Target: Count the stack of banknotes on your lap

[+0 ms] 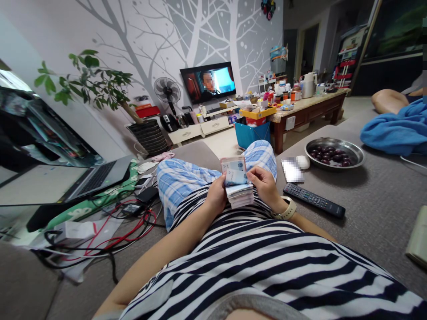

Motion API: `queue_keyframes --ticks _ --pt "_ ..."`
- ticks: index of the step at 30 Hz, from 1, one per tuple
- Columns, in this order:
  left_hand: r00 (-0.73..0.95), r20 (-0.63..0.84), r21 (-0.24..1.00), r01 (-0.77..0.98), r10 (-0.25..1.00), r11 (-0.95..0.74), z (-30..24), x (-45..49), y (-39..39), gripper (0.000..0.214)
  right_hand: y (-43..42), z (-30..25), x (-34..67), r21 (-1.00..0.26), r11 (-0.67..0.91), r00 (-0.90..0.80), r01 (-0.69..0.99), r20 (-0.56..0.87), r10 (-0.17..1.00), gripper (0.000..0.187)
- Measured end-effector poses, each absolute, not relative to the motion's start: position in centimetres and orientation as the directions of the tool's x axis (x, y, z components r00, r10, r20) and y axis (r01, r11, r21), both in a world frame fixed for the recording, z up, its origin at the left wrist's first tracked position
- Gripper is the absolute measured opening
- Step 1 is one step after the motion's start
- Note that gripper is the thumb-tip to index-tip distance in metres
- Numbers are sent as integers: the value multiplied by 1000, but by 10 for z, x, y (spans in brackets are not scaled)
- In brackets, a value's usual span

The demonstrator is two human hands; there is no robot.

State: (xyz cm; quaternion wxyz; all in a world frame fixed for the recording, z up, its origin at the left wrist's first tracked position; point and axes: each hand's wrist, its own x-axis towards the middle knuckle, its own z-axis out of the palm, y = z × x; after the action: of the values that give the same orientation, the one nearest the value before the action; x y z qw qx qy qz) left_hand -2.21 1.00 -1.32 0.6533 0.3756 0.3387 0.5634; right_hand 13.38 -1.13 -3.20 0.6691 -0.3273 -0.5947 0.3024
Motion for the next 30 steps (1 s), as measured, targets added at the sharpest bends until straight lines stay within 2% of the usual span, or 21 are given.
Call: queue_keyframes --ticks 15,22,30 --pt "139 -1 878 -474 990 67 -12 -23 11 26 -11 -33 135 -797 605 101 -3 601 793 31" --pt "145 28 883 -468 989 44 -12 -24 11 17 -12 -33 135 -794 608 102 -7 604 791 30" --pt "147 5 876 -478 989 67 -11 -22 10 24 -11 -33 135 -794 608 98 -7 605 790 29"
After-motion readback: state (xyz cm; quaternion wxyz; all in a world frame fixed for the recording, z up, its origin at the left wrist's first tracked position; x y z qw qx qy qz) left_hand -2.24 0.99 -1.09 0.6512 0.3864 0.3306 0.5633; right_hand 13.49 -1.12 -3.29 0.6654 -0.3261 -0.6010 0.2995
